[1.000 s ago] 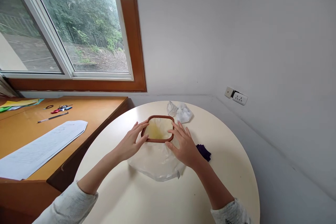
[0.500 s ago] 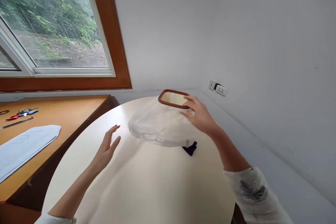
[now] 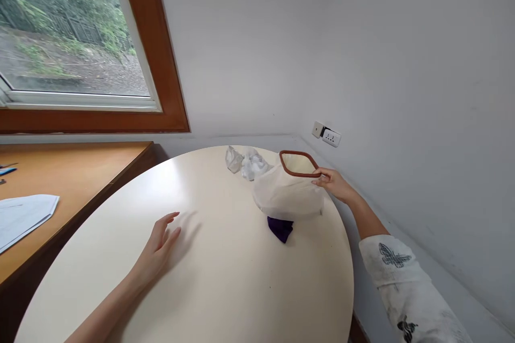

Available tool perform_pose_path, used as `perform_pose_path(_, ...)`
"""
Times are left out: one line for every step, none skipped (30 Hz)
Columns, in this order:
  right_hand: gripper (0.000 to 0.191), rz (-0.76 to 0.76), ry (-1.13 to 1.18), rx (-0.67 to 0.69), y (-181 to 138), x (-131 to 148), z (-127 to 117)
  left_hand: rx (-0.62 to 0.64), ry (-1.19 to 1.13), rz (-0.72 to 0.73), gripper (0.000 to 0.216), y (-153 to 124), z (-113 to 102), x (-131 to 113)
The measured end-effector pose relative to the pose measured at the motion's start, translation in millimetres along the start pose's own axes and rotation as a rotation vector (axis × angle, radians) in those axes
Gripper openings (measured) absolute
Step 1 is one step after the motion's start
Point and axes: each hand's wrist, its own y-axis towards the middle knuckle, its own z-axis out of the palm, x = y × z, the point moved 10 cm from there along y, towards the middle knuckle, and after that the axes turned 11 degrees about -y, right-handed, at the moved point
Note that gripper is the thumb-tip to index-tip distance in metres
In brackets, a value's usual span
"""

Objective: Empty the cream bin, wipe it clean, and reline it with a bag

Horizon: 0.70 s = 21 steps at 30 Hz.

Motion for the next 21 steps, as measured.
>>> perform_pose_path(0.036, 0.024, 0.008, 0.024, 1.1, -5.0, 0.4, 0.004, -0.007, -0.005, 0.040, 0.6, 1.1, 2.2)
perform_pose_path(0.038, 0.038, 0.005, 0.041, 2.5, -7.3, -0.1, 0.007, -0.014, -0.008, 0.039, 1.2, 1.8, 3.9)
perform_pose_path(0.039, 0.041, -0.009, 0.052, 4.4, -7.4, -1.2, 0.008, -0.020, -0.010, 0.039, 1.7, 2.2, 5.1)
perform_pose_path(0.039, 0.038, -0.029, 0.061, 6.4, -5.8, -2.5, 0.008, -0.023, -0.011, 0.039, 2.1, 2.4, 5.7)
perform_pose_path(0.038, 0.031, -0.054, 0.072, 8.3, -3.2, -3.5, 0.010, -0.021, -0.013, 0.038, 2.3, 2.6, 6.0)
perform_pose_path(0.036, 0.019, -0.080, 0.081, 9.8, 0.0, -4.8, 0.011, -0.018, -0.016, 0.038, 2.3, 2.7, 6.0)
perform_pose_path(0.034, 0.004, -0.105, 0.091, 10.6, 3.2, -5.8, 0.013, -0.014, -0.020, 0.037, 2.2, 2.6, 6.0)
perform_pose_path(0.033, -0.011, -0.124, 0.097, 10.4, 6.2, -7.1, 0.013, -0.010, -0.024, 0.037, 2.0, 2.2, 6.0)
perform_pose_path(0.035, -0.025, -0.136, 0.096, 8.8, 8.5, -8.8, 0.009, -0.007, -0.026, 0.037, 1.8, 1.3, 6.0)
perform_pose_path(0.039, -0.032, -0.137, 0.076, 5.9, 10.0, -11.6, -0.002, -0.006, -0.024, 0.037, 1.6, -0.4, 5.9)
perform_pose_path(0.045, -0.030, -0.132, 0.027, 1.4, 10.6, -16.2, -0.019, -0.007, -0.019, 0.036, 1.7, -2.8, 5.9)
perform_pose_path(0.048, -0.018, -0.126, -0.062, -5.2, 10.4, -22.9, -0.038, -0.009, -0.013, 0.036, 1.9, -5.6, 5.9)
perform_pose_path(0.045, 0.001, -0.128, -0.181, -14.7, 10.2, -30.1, -0.061, -0.010, -0.008, 0.034, 2.2, -8.7, 6.2)
perform_pose_path(0.039, 0.009, -0.140, -0.310, -27.4, 11.6, -35.2, -0.083, -0.009, -0.005, 0.032, 2.7, -11.7, 6.6)
perform_pose_path(0.028, 0.014, -0.174, -0.448, -43.2, 14.8, -37.3, -0.100, -0.006, -0.004, 0.029, 3.1, -14.0, 6.9)
perform_pose_path(0.020, -0.015, -0.230, -0.514, -57.4, 22.0, -29.1, -0.109, -0.002, -0.004, 0.027, 3.6, -15.2, 6.9)
perform_pose_path(0.016, -0.091, -0.290, -0.509, -68.8, 33.3, -11.2, -0.112, 0.003, -0.004, 0.024, 3.9, -15.7, 6.4)
perform_pose_path(0.014, -0.151, -0.360, -0.431, -76.7, 42.2, 15.2, -0.110, 0.006, -0.004, 0.023, 4.1, -15.3, 5.4)
perform_pose_path(0.013, -0.177, -0.416, -0.325, -82.7, 46.2, 44.5, -0.102, 0.006, -0.004, 0.021, 3.9, -14.2, 4.0)
perform_pose_path(0.014, -0.193, -0.460, -0.203, -87.5, 47.4, 75.0, -0.093, 0.006, -0.008, 0.019, 3.6, -12.9, 2.8)
perform_pose_path(0.016, -0.196, -0.499, -0.132, -92.2, 47.2, 99.3, -0.085, 0.008, -0.017, 0.017, 3.0, -11.7, 2.3)
